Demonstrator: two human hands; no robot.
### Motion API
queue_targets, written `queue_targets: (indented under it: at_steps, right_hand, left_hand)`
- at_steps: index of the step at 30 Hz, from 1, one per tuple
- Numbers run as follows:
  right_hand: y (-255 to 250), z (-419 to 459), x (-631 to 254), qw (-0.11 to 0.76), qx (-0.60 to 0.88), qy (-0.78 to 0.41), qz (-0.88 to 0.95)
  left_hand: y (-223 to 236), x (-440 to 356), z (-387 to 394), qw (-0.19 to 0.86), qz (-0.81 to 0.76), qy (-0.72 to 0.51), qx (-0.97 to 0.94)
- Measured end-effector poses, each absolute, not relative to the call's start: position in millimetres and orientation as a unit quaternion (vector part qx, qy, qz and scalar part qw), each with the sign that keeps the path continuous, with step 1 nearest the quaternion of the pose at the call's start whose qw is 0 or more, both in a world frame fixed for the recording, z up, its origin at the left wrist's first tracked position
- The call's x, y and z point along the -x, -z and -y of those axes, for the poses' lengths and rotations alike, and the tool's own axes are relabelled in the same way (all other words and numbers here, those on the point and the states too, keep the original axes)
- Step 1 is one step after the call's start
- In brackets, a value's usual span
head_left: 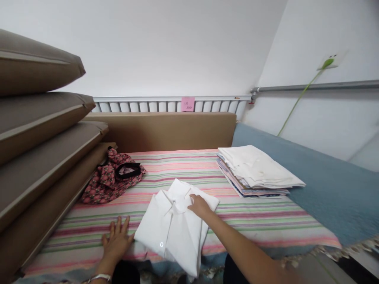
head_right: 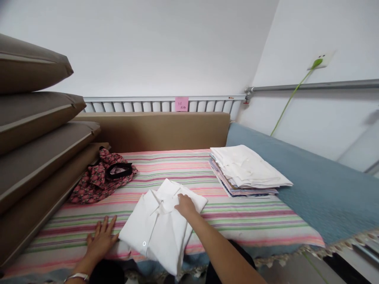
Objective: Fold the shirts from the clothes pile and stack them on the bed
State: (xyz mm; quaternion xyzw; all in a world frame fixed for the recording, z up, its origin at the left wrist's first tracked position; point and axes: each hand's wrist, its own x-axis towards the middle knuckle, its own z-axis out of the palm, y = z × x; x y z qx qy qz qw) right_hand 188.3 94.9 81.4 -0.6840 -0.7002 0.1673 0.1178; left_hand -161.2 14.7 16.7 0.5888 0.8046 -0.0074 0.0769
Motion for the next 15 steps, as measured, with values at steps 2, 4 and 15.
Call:
queue_targets:
  at_steps: [2,4,15]
  right_hand:
    - [-75.4,-90.9,-198.2,0.144,0.699,-0.161,0.681]
    - [-67.2,-83.6,-221.2,0.185,0.699,-0.137,0.678]
    - [51.5,-65.7,-398.3,0.197,0.763,0.103,0.608]
  left_hand:
    - [-33.4,161.6,-19.7,0.116,-0.799,0.005,-0.59]
    - [-57.5,152.2,-26.4,0.141,-0.775,-0.032,-0.615]
    - [-112.1,-31.3,-83.5,0.166,-0.601,0.038,-0.781]
